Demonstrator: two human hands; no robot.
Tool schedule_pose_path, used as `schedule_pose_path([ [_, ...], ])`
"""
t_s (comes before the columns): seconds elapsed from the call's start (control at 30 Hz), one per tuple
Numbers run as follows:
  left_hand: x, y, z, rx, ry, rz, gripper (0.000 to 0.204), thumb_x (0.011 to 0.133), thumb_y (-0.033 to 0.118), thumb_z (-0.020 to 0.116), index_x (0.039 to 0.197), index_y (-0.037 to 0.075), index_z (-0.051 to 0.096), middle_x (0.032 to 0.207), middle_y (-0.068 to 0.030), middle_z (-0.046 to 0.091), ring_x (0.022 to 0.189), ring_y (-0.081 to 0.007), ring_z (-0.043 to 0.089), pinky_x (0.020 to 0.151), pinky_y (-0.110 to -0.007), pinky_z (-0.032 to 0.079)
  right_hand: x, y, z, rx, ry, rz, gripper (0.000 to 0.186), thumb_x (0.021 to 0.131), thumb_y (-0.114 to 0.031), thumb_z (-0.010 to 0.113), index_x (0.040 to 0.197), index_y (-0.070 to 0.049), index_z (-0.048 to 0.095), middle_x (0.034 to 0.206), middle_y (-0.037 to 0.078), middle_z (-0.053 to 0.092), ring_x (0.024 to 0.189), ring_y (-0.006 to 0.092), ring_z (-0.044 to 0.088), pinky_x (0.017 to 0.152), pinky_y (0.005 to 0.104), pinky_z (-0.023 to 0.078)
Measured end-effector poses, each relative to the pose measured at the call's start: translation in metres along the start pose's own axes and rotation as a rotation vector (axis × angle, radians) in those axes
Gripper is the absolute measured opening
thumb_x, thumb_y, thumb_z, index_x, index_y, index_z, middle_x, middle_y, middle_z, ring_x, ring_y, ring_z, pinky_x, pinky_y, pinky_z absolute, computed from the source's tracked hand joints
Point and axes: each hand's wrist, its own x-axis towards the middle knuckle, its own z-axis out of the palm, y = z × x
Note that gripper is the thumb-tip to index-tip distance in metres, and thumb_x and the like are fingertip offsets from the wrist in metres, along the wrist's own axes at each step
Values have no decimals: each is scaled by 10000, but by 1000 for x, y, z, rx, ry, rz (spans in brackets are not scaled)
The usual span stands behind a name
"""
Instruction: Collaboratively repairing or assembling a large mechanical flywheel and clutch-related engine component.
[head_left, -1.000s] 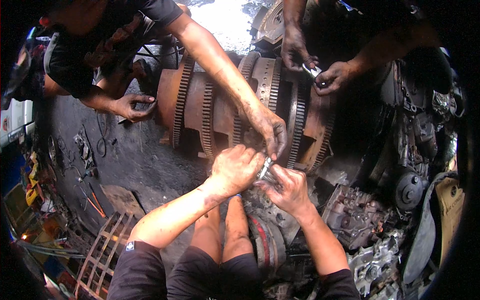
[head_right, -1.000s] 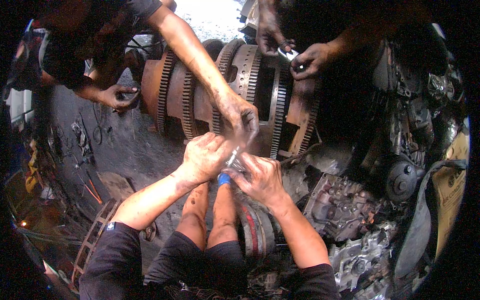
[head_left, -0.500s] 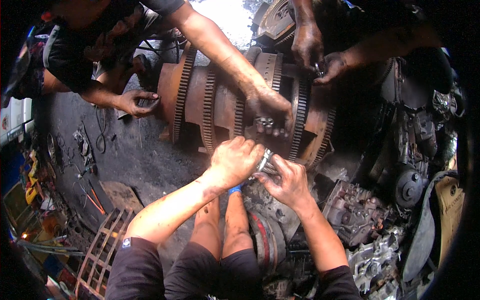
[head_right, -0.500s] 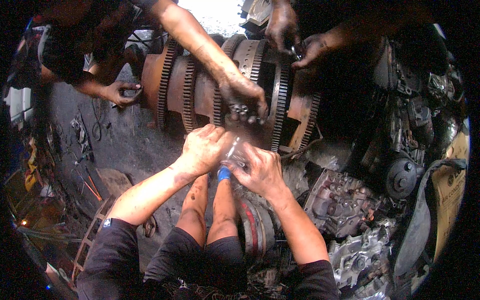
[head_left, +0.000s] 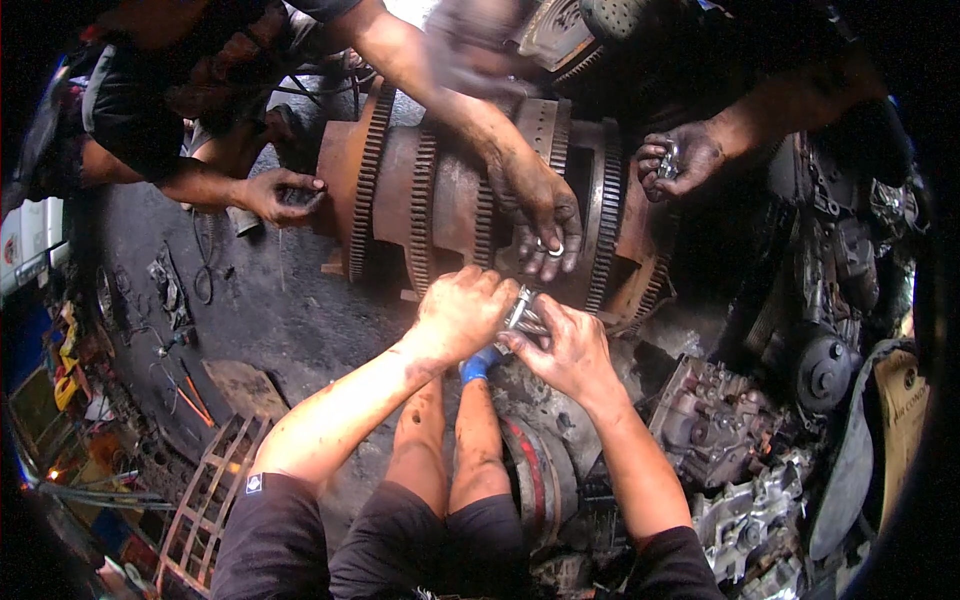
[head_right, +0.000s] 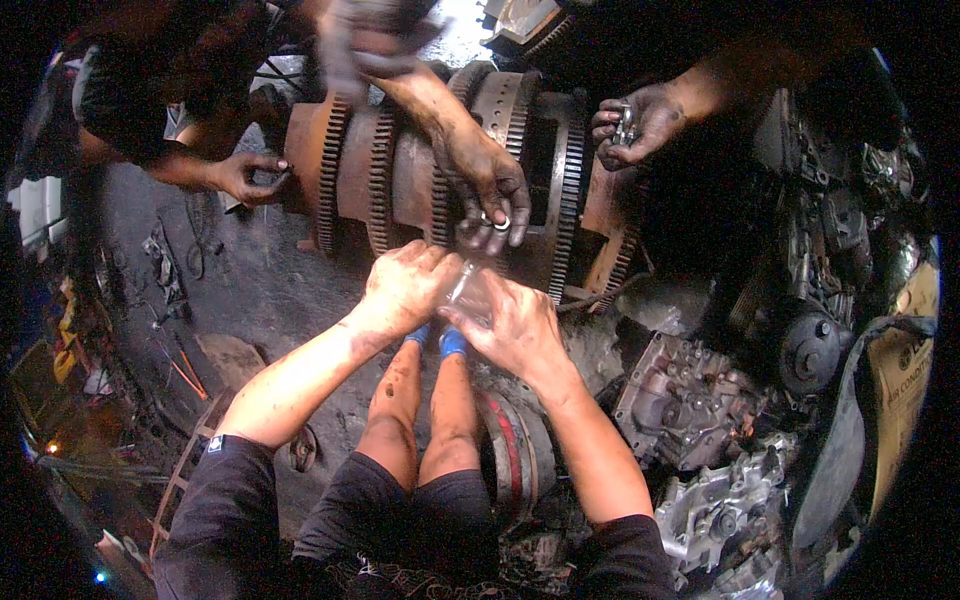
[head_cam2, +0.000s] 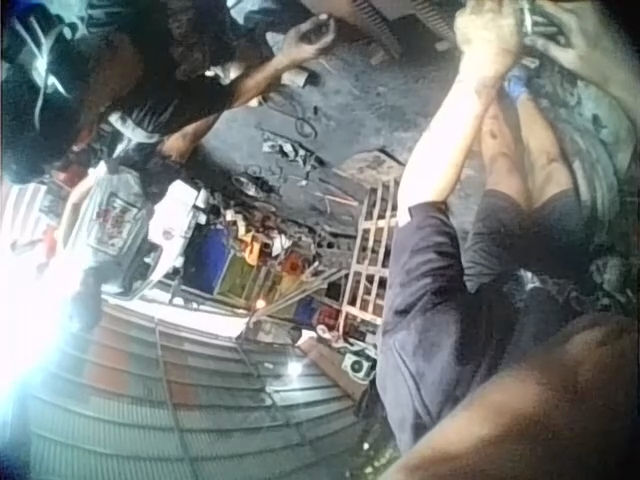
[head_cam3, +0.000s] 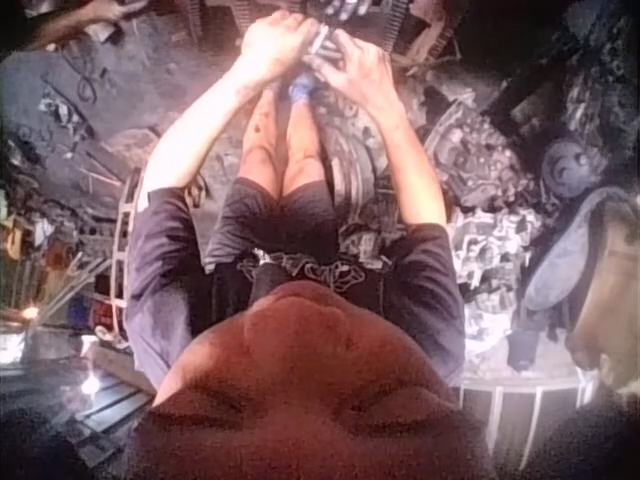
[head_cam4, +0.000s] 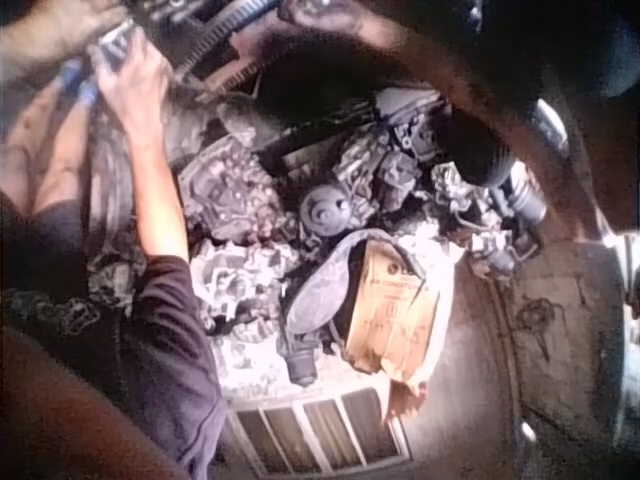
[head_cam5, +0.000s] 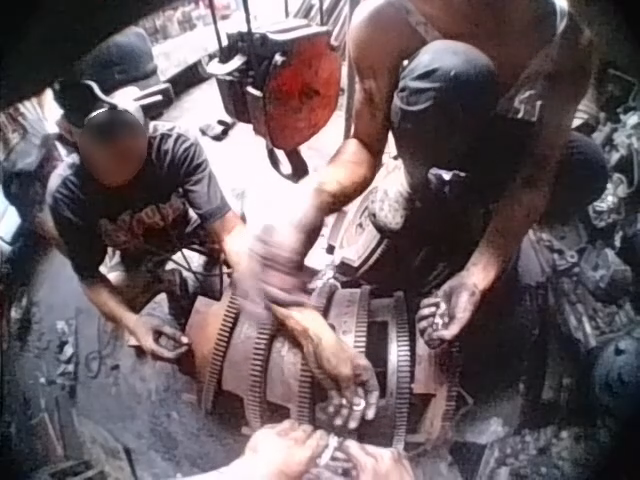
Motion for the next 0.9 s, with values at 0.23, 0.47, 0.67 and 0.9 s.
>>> schedule_pose_path([
  [0.23,-4,-5,20,7,-11,24,256,691,213,693,910,98,630,797,-58,629,765,-243,646,674,-360,551,7,8,-1,49,-125,108,626,793,-338,813,1228,8,526,1035,235,673,963,353,685,833,426,529],
  [0.47,-17,-5,36,-28,-50,-18,192,732,208,686,876,93,630,750,-65,628,730,-250,649,654,-376,546,16,37,-1,627,-421,486,482,836,-297,786,1137,22,586,956,126,703,873,144,648,792,323,537],
  [0.67,-25,-3,47,-57,-65,-63,141,738,179,674,848,100,635,724,-60,632,727,-250,657,654,-382,549,28,53,6,658,-560,565,401,863,-330,776,1034,8,645,912,56,684,825,104,605,770,273,519],
  [0.9,-31,-2,52,-80,-74,-70,126,744,153,656,854,93,638,743,-59,640,737,-246,666,649,-373,559,39,60,6,767,-705,810,389,845,-376,788,966,-21,687,862,24,692,737,94,621,639,250,507],
])
